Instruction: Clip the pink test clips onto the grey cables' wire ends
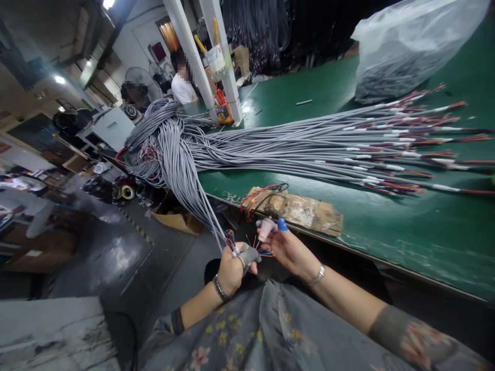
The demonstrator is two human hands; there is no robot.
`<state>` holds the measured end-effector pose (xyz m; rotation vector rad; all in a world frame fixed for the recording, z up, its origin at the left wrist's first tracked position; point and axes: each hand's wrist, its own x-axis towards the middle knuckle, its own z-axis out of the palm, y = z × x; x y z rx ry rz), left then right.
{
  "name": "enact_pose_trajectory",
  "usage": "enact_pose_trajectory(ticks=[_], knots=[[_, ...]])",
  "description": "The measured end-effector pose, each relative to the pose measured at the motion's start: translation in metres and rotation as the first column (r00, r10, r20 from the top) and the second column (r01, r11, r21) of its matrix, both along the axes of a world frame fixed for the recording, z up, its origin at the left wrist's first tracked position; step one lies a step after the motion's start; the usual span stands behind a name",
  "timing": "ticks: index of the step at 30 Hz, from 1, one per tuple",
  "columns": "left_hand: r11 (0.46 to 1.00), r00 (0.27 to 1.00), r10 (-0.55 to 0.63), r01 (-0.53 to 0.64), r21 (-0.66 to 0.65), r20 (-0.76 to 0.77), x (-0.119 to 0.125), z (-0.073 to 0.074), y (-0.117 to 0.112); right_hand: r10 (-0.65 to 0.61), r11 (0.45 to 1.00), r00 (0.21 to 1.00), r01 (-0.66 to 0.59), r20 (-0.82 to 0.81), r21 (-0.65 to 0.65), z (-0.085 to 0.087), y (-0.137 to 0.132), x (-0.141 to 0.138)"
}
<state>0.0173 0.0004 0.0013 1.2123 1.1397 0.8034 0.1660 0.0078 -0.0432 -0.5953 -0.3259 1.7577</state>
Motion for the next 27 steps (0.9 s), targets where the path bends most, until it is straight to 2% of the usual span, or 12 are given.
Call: enact_pose_trajectory(ticks=[2,5,8,11,14,19,21,23,27], knots=[[0.998,0.999,-0.032,0.033,0.05,-0.036,-0.005,0.0,-0.003,0.106,0.994,0.994,-0.106,0.026,0.005,-0.001,-0.003,0.007],[0.987,0.99,-0.075,0.091,0.132,-0.123,-0.011,0.001,-0.007,0.312,0.949,0.939,-0.315,0.147,-0.008,0.002,-0.008,0.019],[0.973,0.978,-0.083,0.121,0.198,-0.193,-0.013,0.0,-0.009,0.401,0.905,0.861,-0.426,0.313,0.012,0.013,-0.012,0.025],[0.957,0.964,-0.101,0.162,0.243,-0.246,-0.013,-0.004,-0.01,0.369,0.903,0.799,-0.429,0.474,0.019,0.022,-0.014,0.022],[0.948,0.95,-0.14,0.209,0.239,-0.278,-0.014,-0.009,-0.009,0.273,0.934,0.777,-0.355,0.568,0.037,0.023,-0.016,0.013],[0.929,0.886,-0.301,0.356,0.104,-0.352,-0.014,-0.008,-0.001,0.168,0.932,0.731,-0.337,0.661,0.135,0.019,-0.022,0.005],[0.926,0.886,-0.334,0.373,0.066,-0.322,-0.014,-0.005,0.002,0.133,0.93,0.721,-0.328,0.68,0.166,0.021,-0.024,0.006],[0.94,0.916,-0.308,0.334,0.063,-0.258,-0.013,-0.003,0.003,0.115,0.93,0.716,-0.32,0.688,0.179,0.023,-0.025,0.01],[0.987,0.977,-0.137,0.148,0.055,-0.165,-0.008,-0.003,0.002,0.112,0.959,0.754,-0.254,0.647,0.13,0.024,-0.029,0.013]])
